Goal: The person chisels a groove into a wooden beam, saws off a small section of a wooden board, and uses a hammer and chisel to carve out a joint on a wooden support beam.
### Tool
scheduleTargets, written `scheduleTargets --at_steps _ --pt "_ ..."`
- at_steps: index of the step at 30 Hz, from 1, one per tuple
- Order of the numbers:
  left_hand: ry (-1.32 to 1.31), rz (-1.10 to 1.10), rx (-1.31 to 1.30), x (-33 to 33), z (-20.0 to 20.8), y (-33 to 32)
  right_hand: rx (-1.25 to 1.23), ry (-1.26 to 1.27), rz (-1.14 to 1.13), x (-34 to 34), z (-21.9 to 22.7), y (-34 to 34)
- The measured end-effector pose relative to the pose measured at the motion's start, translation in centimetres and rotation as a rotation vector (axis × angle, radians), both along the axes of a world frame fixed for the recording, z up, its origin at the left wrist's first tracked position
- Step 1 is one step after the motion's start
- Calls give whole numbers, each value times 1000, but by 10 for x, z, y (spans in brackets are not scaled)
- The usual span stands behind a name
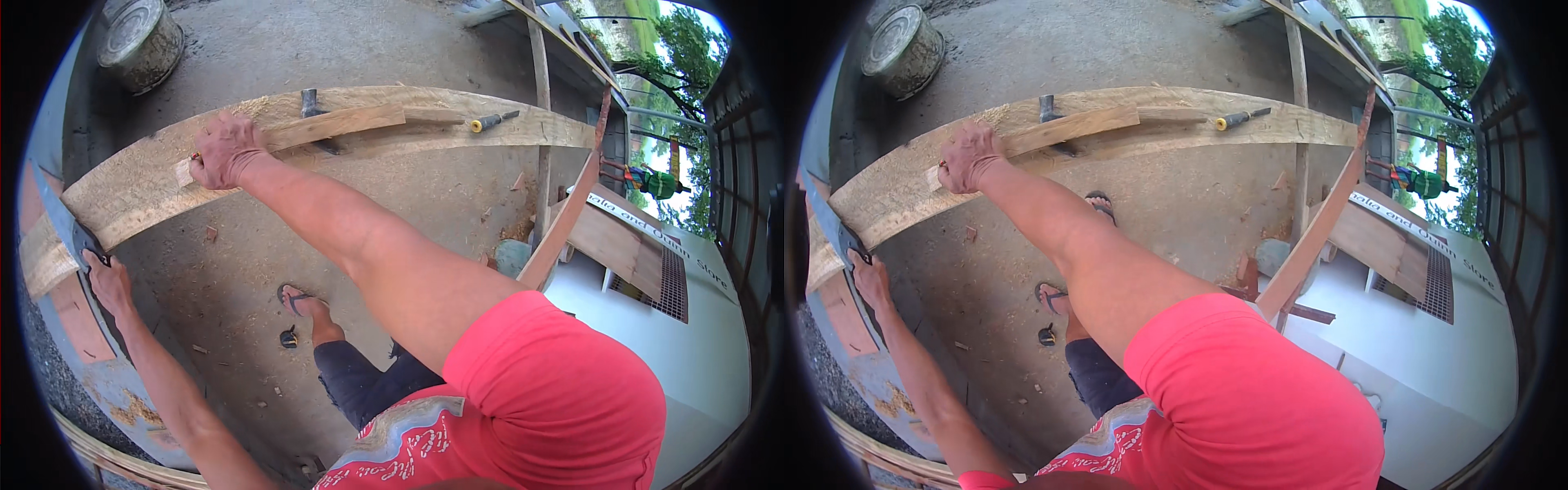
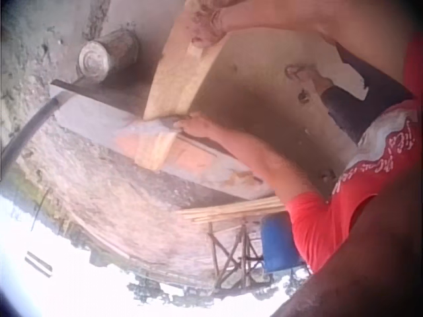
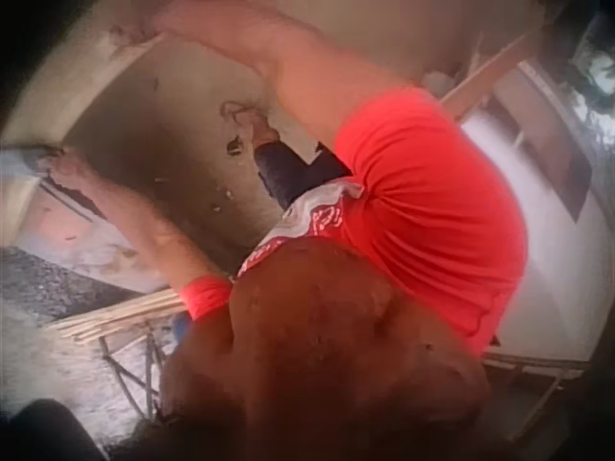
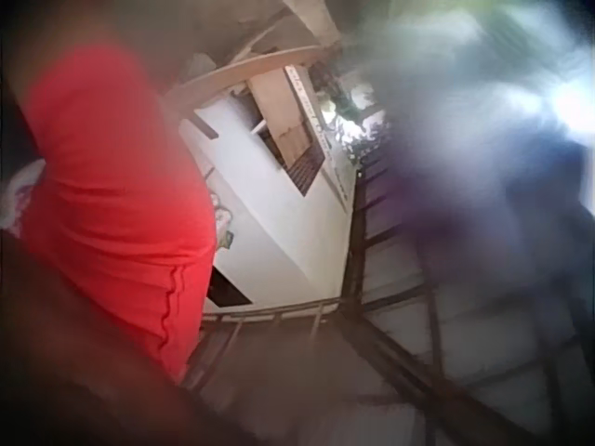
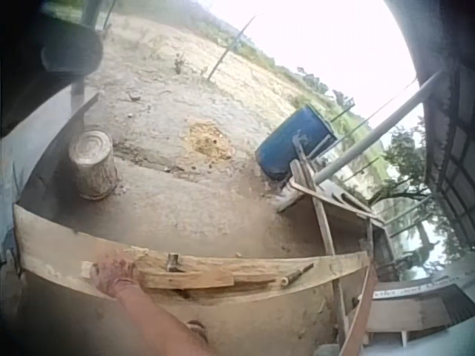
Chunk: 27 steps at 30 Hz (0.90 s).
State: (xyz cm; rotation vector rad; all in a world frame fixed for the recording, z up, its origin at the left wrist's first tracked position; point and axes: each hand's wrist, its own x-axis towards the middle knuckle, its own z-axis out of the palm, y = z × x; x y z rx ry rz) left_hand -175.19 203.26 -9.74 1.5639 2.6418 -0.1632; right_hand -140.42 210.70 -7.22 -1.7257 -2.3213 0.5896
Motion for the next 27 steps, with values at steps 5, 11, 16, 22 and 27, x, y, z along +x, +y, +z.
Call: scheduleTargets --at_steps 5,11,16,22,27 --pt "-112 -121 -57 59 -5 -2 111 70 -38 29 -23 -1" --pt "0 -95 30 38 4 -11 411 427 43 72 46 -33" --pt "-30 -186 67 108 46 -46 165 38 -493 356 58 -78" --pt "-874 -168 -310 402 78 -82 -414 174 -1613 627 -41 -134" --pt "-1219 -610 -293 567 130 -57 -356 482 -1507 585 -23 -115"
